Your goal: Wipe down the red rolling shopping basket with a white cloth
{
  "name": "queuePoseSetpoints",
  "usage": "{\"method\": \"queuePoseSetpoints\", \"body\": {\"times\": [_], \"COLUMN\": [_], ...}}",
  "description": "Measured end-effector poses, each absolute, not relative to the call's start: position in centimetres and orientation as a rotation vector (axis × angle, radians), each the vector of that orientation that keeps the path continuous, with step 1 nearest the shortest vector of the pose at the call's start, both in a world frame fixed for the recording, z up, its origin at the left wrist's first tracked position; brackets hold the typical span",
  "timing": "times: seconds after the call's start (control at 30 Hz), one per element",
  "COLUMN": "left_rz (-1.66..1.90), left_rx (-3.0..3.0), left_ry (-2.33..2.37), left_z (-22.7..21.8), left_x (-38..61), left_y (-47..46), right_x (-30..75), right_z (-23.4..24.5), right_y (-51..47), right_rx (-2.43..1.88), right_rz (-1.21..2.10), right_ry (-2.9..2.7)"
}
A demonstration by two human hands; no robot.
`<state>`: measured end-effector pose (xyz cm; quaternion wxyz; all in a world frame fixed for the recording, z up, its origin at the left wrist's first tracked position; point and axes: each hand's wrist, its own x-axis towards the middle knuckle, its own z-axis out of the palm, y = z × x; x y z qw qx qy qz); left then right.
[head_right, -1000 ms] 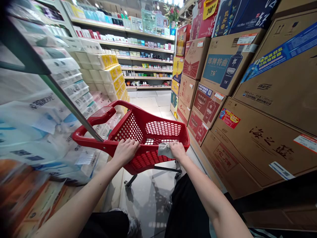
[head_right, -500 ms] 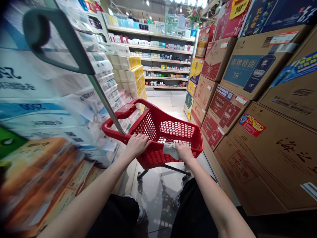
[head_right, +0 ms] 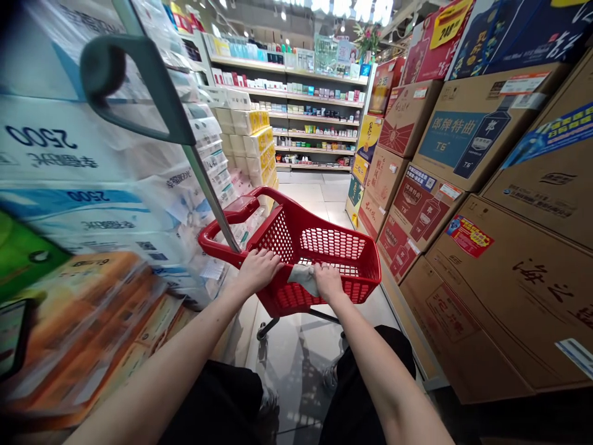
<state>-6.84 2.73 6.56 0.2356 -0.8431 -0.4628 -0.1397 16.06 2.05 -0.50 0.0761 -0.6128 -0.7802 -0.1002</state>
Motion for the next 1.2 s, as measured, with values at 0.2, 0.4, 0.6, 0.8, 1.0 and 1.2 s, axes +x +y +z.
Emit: {"method": "queuePoseSetpoints", "body": {"times": [0.2, 0.4, 0.6, 0.8, 1.0, 1.2], "left_rz": [-0.341, -0.347, -0.38, -0.357, -0.343, -0.346], "left_rx": [-2.283, -2.245, -2.253, -2.217, -2.238, -2.243], "left_ry": [-1.316, -1.333, -1.348, -1.342, -1.306, -1.305], "left_z": [7.6, 7.7, 7.7, 7.8, 7.8, 7.7], "left_x": [-9.1, -8.5, -8.0, -7.9, -8.4, -8.5], "left_y": [2.9, 2.6, 2.4, 2.1, 2.7, 3.5], "right_x": [19.3, 21.1, 19.0, 15.0, 16.5, 22.7], "right_z": [-1.1, -1.9, -1.2, 0.1, 0.4, -0.4], "right_y": [1.0, 0.5, 1.0, 1.8, 1.8, 1.2], "right_rx": [-1.809, -1.904, -1.903, -1.766, -1.642, -1.82], "right_rz": [-0.333, -0.414, -0.361, -0.27, -0.272, -0.33], "right_ry": [-2.389, -2.333, -2.323, -2.334, -2.438, -2.462]}}
